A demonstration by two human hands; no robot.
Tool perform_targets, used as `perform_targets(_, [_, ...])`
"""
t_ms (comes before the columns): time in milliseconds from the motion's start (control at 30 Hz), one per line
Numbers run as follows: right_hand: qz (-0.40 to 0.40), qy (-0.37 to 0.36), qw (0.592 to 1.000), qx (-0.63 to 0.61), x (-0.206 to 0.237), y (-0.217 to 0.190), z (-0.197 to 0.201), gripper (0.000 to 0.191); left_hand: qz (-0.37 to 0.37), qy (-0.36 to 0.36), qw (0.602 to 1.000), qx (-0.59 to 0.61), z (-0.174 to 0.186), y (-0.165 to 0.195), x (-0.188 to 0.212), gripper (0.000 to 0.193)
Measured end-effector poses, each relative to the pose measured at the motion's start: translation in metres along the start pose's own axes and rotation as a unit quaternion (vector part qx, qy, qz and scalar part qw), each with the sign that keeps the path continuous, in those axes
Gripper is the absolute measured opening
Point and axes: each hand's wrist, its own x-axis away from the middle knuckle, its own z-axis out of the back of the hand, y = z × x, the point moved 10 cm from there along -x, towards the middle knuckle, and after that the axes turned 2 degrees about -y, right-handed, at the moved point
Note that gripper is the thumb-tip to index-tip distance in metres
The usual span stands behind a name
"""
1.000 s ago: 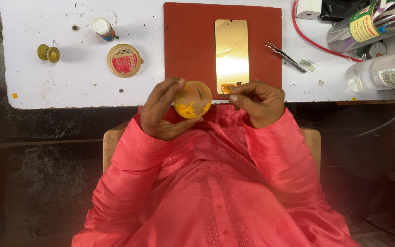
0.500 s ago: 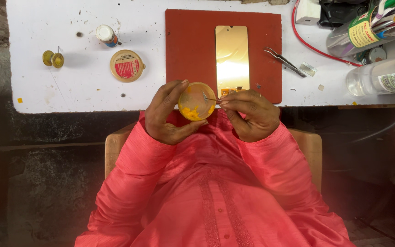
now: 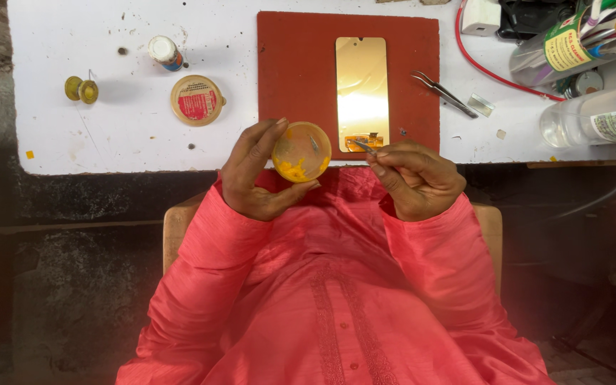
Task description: The person dips a brush into a container of flux and applies it to a small electronic component resting on a gold-colored plate on the workbench. They then pick up a hot air gun and direct heated air at the component while holding it steady with a tool.
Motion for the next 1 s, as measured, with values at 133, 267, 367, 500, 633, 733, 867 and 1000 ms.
perform_targets(133, [-0.073, 0.036, 0.981, -0.174, 0.006, 0.018, -0.008, 0.017, -0.011, 0.002, 1.0, 0.014, -0.006, 0.005, 0.001, 0.091])
perform_targets(267, [-0.123, 0.03, 0.958, -0.259, 0.004, 0.032, -0.021, 0.012, -0.041, 0.012, 0.999, -0.004, -0.008, 0.01, 0.002, 0.09])
perform_targets(367, [-0.162, 0.01, 0.951, -0.265, 0.0, 0.042, -0.026, 0.01, -0.06, 0.015, 0.998, -0.024, -0.009, 0.014, 0.003, 0.089])
perform_targets(500, [-0.236, 0.017, 0.941, -0.242, 0.001, 0.061, -0.029, 0.009, -0.073, 0.012, 0.997, -0.033, -0.012, 0.018, 0.005, 0.087])
perform_targets(633, [-0.26, 0.045, 0.935, -0.236, 0.006, 0.07, -0.027, 0.01, -0.083, 0.014, 0.996, -0.026, -0.009, 0.02, 0.007, 0.083])
perform_targets(733, [-0.267, 0.054, 0.938, -0.217, 0.01, 0.073, -0.024, 0.009, -0.089, 0.008, 0.996, -0.021, -0.008, 0.02, 0.007, 0.081])
perform_targets(867, [-0.267, 0.077, 0.942, -0.191, 0.011, 0.077, -0.015, 0.009, -0.086, 0.009, 0.996, -0.022, -0.005, 0.021, 0.005, 0.08])
perform_targets(1000, [-0.235, 0.119, 0.941, -0.214, 0.005, 0.072, 0.005, 0.008, -0.06, 0.021, 0.997, -0.055, 0.012, 0.014, 0.012, 0.087])
